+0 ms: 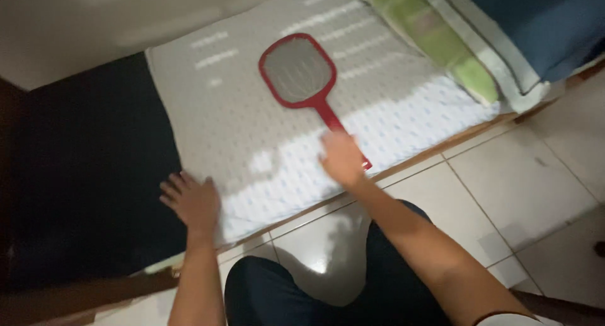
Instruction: Tidying a bedroom by smoothing bed sheets, sweeping with a hand brush, and organizing personal items on a vanity.
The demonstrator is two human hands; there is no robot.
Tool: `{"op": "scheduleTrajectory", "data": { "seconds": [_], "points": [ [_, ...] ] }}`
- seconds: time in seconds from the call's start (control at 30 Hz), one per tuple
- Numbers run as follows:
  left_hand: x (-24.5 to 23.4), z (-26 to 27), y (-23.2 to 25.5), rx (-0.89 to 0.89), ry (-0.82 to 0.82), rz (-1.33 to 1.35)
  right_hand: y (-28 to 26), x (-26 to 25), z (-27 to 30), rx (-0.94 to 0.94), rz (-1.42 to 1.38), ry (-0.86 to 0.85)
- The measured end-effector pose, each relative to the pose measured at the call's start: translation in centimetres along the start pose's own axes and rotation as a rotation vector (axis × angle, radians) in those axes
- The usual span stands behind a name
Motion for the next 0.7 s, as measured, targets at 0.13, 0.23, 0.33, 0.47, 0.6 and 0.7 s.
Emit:
{"op": "scheduleTrajectory", "data": {
  "seconds": [0.13, 0.23, 0.33, 0.47, 0.6, 0.7],
  "points": [
    [-3.2, 7.9, 11.2, 0.397, 0.148, -0.079, 0.2, -6.3, 1.1, 0.187, 0.145, -0.1],
    [-2.4, 12.4, 16.2, 0.743, -0.068, 0.038, 1.4, -6.3, -0.1, 0.117, 0.185, 0.018],
    [-2.1, 10.3, 12.4, 0.574, -0.125, 0.16, 4.7, -6.2, 0.0, 0.068, 0.164, 0.033],
    [-1.9, 5.7, 4.0, 0.256, -0.091, 0.089, 6.9, -8.3, -0.6, 0.086, 0.243, 0.142],
    [-1.0, 4.0, 4.2, 0.116, -0.009, 0.275, 0.2, -7.6, -1.2, -0.167, 0.307, 0.149],
    [-1.5, 8.9, 10.9, 0.448, 0.009, 0.131, -1.3, -1.9, -2.1, -0.047, 0.106, -0.063]
  ]
}}
Point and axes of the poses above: each hand's wrist, its own z-axis away from the middle knuckle, its own x-axis out of the palm, y = z × x, the point moved 9 cm from there along -z, towards the middle knuckle, and after that the axes turned 7 degrees about -x, right-handed, at the moved point
